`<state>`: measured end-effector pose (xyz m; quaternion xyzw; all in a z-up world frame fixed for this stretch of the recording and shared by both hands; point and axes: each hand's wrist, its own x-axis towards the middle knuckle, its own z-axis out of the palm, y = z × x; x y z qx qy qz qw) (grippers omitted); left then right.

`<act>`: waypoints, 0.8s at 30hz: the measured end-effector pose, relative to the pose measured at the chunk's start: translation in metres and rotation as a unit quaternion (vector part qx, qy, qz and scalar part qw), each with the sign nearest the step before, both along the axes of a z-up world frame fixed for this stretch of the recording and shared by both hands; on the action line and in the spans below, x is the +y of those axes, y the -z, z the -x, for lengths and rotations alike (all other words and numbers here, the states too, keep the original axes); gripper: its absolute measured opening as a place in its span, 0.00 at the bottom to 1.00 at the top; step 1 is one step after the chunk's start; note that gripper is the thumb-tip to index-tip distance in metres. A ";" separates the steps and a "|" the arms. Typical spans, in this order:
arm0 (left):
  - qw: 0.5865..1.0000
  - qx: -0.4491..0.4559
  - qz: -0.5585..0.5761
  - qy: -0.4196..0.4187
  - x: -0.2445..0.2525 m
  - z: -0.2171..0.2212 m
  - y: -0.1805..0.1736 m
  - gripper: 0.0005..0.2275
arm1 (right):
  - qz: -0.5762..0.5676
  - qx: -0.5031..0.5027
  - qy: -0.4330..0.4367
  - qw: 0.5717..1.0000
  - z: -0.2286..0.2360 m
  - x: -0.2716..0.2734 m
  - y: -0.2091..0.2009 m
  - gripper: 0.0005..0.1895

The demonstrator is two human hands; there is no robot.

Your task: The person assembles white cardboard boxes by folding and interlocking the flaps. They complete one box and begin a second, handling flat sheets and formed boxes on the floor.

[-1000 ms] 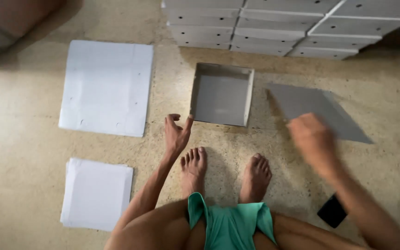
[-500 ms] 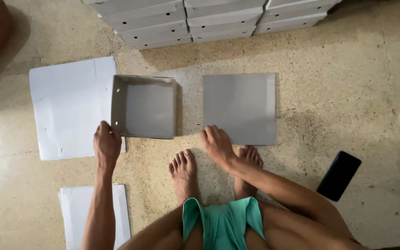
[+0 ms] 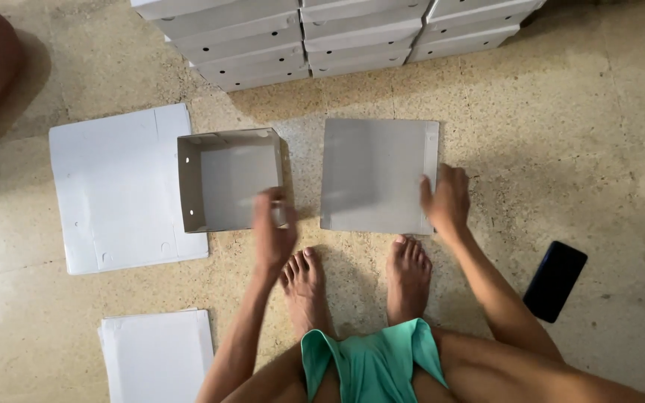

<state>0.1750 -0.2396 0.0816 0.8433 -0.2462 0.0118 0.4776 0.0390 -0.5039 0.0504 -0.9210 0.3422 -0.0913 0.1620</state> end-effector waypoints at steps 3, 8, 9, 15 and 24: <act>0.995 0.076 -0.020 0.058 -0.044 0.023 0.004 0.15 | -0.027 -0.030 0.021 0.999 0.001 -0.031 0.030 0.17; 0.989 0.013 -0.089 0.120 -0.072 0.006 0.010 0.13 | -0.051 -0.045 0.043 0.997 -0.029 -0.056 0.051 0.17; 0.985 0.002 -0.107 0.135 -0.076 0.001 0.014 0.13 | -0.068 -0.043 0.050 0.995 -0.036 -0.059 0.055 0.16; 0.972 0.006 -0.158 0.175 -0.138 -0.034 0.022 0.11 | -0.188 -0.010 0.094 0.978 -0.069 -0.087 0.089 0.08; 0.935 0.106 -0.217 0.259 -0.248 -0.082 0.129 0.10 | -0.261 -0.080 -0.016 0.962 -0.080 -0.077 0.075 0.07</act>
